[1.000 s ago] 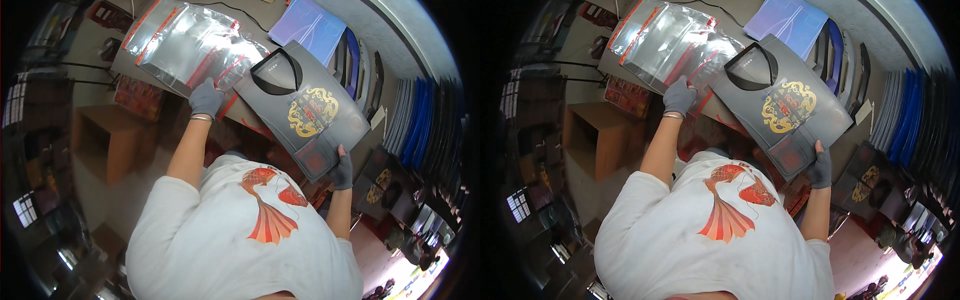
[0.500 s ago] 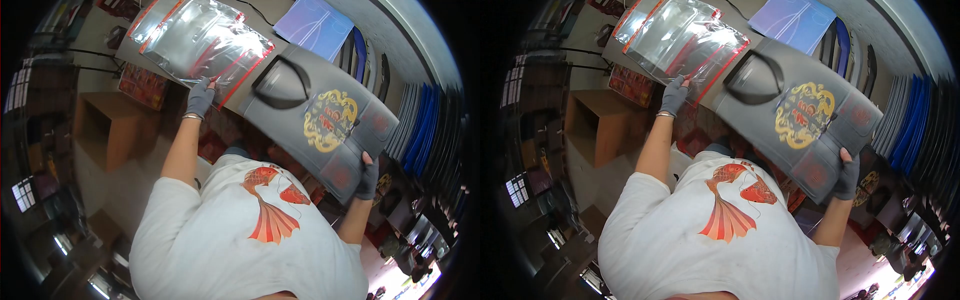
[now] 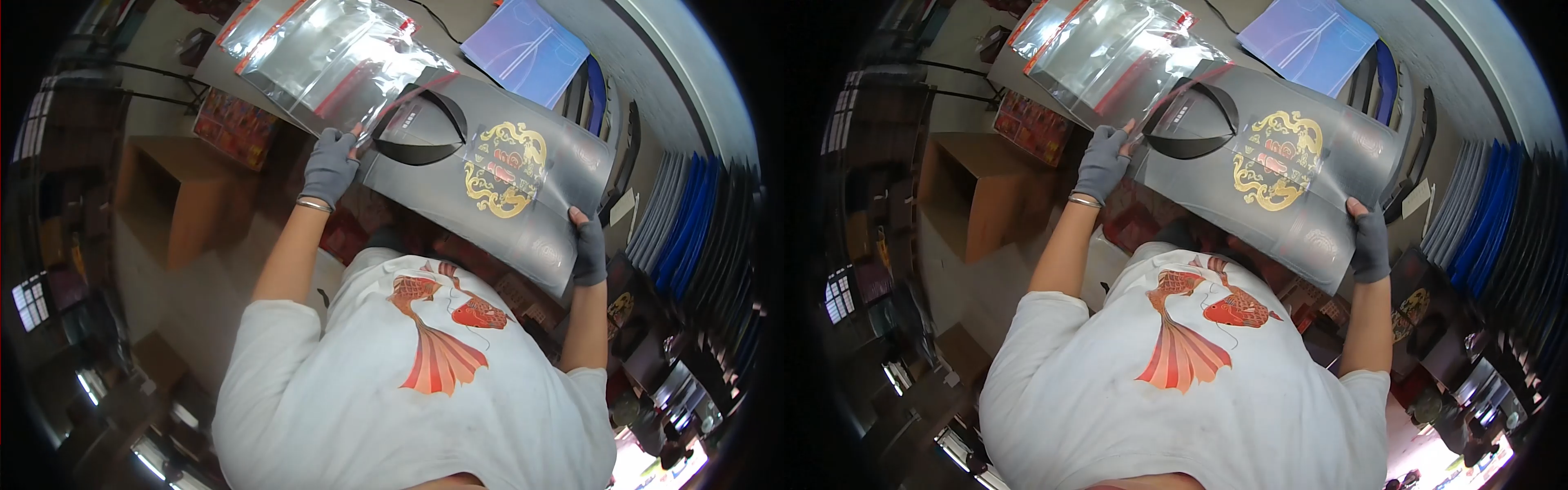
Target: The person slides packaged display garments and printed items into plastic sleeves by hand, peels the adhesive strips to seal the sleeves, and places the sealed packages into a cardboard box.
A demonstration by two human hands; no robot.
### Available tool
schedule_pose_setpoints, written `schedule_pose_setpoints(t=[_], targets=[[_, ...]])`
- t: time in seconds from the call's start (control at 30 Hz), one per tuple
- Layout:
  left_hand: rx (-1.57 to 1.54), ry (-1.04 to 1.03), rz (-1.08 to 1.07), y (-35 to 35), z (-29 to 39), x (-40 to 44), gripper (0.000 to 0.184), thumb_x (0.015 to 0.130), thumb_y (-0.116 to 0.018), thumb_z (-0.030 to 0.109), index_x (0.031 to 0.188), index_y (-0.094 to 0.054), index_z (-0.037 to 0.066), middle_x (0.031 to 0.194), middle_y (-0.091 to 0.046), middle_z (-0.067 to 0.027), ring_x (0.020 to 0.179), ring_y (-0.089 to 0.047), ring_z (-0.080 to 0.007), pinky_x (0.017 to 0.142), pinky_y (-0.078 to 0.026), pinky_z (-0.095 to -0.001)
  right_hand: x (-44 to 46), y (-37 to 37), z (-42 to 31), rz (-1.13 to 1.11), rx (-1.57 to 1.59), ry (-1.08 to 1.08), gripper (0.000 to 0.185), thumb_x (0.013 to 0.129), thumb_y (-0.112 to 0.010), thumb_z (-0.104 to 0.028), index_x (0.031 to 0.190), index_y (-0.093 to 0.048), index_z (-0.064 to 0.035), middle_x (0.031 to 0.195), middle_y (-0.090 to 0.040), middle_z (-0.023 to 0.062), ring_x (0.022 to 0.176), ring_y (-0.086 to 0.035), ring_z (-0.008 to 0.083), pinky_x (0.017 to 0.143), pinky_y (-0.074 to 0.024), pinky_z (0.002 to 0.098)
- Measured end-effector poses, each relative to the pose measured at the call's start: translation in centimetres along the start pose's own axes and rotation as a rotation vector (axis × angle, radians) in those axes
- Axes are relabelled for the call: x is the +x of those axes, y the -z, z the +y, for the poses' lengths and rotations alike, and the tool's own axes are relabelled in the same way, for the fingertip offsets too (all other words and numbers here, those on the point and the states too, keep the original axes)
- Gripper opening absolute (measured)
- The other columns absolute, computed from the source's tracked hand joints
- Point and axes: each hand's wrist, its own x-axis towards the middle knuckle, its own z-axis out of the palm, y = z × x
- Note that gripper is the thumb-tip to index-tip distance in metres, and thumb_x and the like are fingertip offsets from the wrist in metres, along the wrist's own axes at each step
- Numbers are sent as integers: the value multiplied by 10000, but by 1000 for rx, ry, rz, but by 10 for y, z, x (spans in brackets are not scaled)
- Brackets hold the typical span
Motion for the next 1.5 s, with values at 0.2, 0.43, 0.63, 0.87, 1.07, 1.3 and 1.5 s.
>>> schedule_pose_setpoints(t=[0.2,0.43,0.63,0.87,1.07,1.3,1.5], targets=[[-314,299,70,8,-3,-13,189,762,-650,92,934,-596,34,813,-609,-112,712,-612,-242,662,-499,-335,-12,-23,29,64,142,-19,386,888,-502,-84,1263,-460,-5,1156,-571,97,981,-591,199,844,-499,306],[-338,189,121,23,12,-11,116,750,-653,80,845,-604,33,795,-609,-122,700,-614,-250,651,-496,-323,-14,-38,61,110,124,137,413,911,-522,-116,1306,-445,-20,1235,-543,80,1056,-554,185,905,-456,311],[-293,21,-184,21,36,-7,190,756,-683,222,826,-609,63,793,-611,-117,742,-601,-308,666,-488,-358,-1,-44,72,105,156,137,402,906,-535,-120,1288,-460,-20,1229,-545,69,1057,-550,179,908,-443,309],[-44,83,-306,12,62,53,412,738,-681,454,895,-586,86,808,-609,-90,746,-615,-288,696,-488,-393,13,-34,78,51,151,96,396,880,-567,-117,1259,-490,-32,1199,-561,62,1045,-552,173,871,-462,307],[407,45,-180,-30,102,82,490,785,-640,329,1134,-436,51,1019,-549,-157,811,-620,-322,684,-509,-429,27,-18,102,71,127,126,380,866,-584,-113,1231,-520,-30,1170,-577,51,995,-568,168,880,-447,301],[415,-183,-243,-7,104,74,387,803,-589,178,1152,-453,81,969,-533,-142,811,-625,-296,652,-511,-409,21,-27,103,69,210,132,384,865,-569,-102,1237,-521,-20,1179,-575,41,1013,-552,159,891,-427,283],[312,-134,-176,-23,98,77,358,821,-570,186,1143,-463,72,972,-539,-149,802,-625,-310,664,-510,-418,20,-32,93,34,229,135,391,867,-563,-96,1246,-511,-16,1193,-568,45,1024,-548,163,900,-424,287]])
